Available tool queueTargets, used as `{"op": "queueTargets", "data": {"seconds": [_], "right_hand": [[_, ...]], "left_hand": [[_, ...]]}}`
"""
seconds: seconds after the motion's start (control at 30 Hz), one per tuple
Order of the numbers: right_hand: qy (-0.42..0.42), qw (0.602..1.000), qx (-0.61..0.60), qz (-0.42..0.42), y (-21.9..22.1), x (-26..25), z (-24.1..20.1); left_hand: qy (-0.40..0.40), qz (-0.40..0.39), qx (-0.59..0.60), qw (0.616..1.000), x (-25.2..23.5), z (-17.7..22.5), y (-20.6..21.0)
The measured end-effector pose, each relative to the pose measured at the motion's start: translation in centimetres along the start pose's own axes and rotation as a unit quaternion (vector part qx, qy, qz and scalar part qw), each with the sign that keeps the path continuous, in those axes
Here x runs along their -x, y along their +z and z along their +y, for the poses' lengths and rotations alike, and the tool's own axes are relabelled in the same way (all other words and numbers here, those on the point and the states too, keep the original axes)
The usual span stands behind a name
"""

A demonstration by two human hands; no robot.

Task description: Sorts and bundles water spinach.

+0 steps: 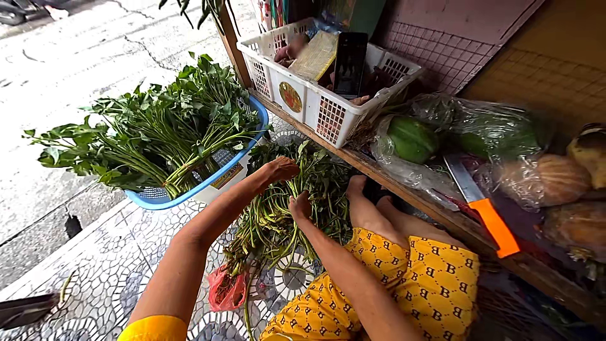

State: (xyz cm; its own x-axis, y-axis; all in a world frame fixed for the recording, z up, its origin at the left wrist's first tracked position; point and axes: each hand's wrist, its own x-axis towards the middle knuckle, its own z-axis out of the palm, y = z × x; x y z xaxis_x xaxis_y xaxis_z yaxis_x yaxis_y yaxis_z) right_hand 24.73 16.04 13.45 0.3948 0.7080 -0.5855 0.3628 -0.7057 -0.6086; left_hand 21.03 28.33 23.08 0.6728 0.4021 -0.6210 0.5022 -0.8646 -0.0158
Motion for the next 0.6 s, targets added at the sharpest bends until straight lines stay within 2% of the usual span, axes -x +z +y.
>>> {"op": "queueTargets", "data": {"seconds": [0.13,0.27,0.47,0.53,0.6], "right_hand": [[-0.008,1.000,0.012,-0.001,0.1,0.0,0.0],[-0.014,0.999,0.032,-0.012,0.0,0.3,-0.1],[-0.027,0.999,0.036,-0.010,0.1,0.4,-0.2],[-0.028,0.999,0.040,-0.014,0.1,0.5,-0.4],[-0.031,0.998,0.047,-0.023,-0.2,0.3,-0.5]], "left_hand": [[0.007,0.017,-0.024,1.000,0.3,0.2,-0.2],[0.009,-0.007,-0.071,0.997,0.7,0.6,-0.3],[0.026,-0.011,-0.069,0.997,0.4,-0.3,0.9],[0.034,0.013,-0.059,0.998,0.2,-0.7,1.7],[0.037,0.086,-0.022,0.995,0.2,-1.3,2.1]]}}
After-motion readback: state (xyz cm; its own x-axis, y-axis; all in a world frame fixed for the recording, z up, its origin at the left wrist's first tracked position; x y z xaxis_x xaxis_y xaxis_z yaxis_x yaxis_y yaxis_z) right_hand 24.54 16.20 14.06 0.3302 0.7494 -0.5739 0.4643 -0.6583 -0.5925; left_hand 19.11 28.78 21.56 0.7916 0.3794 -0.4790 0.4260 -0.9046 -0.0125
